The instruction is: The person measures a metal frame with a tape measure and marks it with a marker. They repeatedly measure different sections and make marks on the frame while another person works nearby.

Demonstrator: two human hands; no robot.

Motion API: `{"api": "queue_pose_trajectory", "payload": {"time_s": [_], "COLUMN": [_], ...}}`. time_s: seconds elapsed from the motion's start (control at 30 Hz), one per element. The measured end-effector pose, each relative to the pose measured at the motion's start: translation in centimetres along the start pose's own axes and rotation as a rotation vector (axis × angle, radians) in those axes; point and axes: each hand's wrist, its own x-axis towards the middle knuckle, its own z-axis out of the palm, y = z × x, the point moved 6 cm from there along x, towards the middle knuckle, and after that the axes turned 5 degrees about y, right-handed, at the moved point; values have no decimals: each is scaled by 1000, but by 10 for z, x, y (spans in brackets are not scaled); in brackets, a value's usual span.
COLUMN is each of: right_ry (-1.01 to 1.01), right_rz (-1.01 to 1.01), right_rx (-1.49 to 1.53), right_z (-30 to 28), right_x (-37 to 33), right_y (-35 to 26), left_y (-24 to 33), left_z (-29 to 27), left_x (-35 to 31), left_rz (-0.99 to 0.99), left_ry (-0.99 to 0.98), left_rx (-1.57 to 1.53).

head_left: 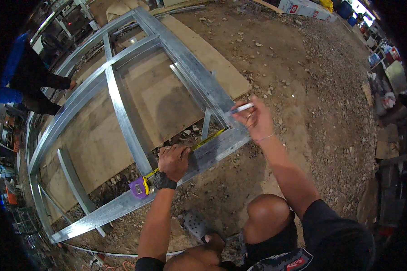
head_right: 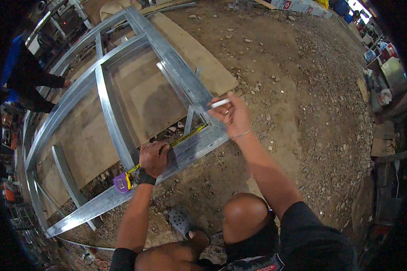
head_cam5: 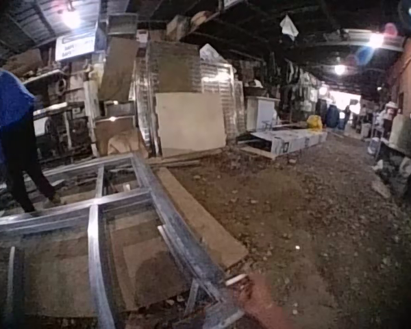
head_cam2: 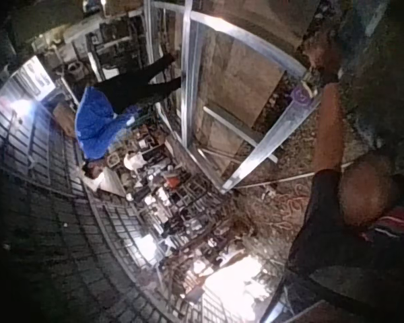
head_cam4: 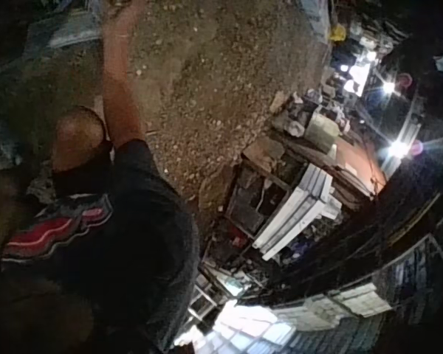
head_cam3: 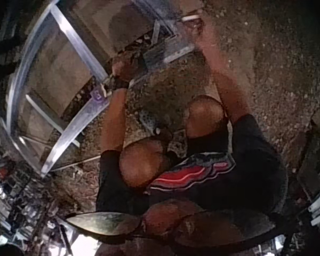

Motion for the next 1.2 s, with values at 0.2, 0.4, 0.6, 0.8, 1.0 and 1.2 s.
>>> {"api": "queue_pose_trajectory", "payload": {"time_s": [0.2,0.4,0.6,0.8,1.0,1.2], "right_ry": [-164,-74,-517,-478,-521,-577], "right_rz": [119,7,-377,-424,-253,-214], "right_rx": [42,-461,-1626,-1861,-1852,-1770], "right_z": [-11,-30,-8,-21,-4,-15], "right_x": [12,6,6,13,23,37], "right_y": [-38,-12,39,43,44,42], "left_y": [11,3,-1,9,-41,-99], "left_z": [3,7,16,-56,-119,-150], "left_x": [14,10,7,-3,-104,-113], "left_rz": [-126,-125,-121,-39,-373,-453], "left_ry": [-203,-186,-197,-83,-250,-315], "left_rx": [58,21,33,203,396,299]}}
